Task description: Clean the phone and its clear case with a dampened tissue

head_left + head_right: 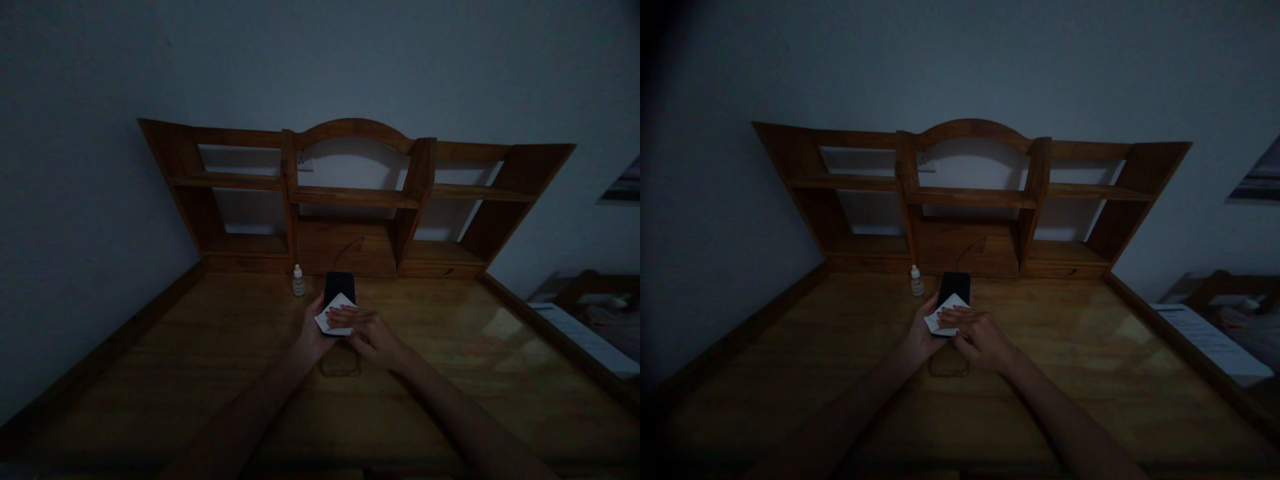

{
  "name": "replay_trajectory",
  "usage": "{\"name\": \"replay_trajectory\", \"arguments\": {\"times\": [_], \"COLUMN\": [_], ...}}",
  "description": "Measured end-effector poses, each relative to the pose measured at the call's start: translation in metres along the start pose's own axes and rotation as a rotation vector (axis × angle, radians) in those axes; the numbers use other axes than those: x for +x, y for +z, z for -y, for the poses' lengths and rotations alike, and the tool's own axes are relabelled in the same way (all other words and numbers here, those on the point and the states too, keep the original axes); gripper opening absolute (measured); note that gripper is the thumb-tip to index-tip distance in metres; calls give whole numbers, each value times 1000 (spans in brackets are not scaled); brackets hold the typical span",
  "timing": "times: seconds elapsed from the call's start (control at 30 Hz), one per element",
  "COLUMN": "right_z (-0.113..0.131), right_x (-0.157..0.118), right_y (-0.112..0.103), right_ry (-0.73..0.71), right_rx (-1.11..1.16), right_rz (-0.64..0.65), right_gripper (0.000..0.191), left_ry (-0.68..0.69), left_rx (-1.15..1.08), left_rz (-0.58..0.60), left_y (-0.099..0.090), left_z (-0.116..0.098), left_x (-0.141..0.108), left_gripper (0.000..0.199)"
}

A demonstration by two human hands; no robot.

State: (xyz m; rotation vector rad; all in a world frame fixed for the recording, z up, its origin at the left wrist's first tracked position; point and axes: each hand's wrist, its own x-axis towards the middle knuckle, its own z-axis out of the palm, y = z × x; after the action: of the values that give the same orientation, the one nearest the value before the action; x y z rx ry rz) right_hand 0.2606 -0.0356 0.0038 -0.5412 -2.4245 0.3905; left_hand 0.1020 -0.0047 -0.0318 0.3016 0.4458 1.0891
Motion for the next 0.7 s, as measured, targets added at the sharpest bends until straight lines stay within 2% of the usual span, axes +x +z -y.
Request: {"name": "replay_trajectory", "arguments": {"times": [0.17,0.3,0.43,0.5,0.63,0.7], "right_z": [0,-6,-12,-13,-15,-17], "right_x": [-2,-6,-10,-12,-12,-12], "right_y": [-2,-5,-11,-14,-19,-19], "right_ry": [-20,-24,-7,-7,28,63], "right_rx": [88,158,190,174,88,29], "right_rz": [-7,-43,-106,-130,-177,-206], "right_gripper": [37,31,30,30,31,32], "left_ry": [-12,-28,-46,-36,20,11], "left_rx": [6,-14,-17,-12,-6,-8], "left_rz": [-10,82,109,77,-59,-53], "left_y": [2,1,5,7,12,14], "left_z": [-3,-4,-4,-4,-4,-3], "left_x": [2,2,-2,-3,-5,-6], "left_gripper": [43,49,50,47,35,32]}}
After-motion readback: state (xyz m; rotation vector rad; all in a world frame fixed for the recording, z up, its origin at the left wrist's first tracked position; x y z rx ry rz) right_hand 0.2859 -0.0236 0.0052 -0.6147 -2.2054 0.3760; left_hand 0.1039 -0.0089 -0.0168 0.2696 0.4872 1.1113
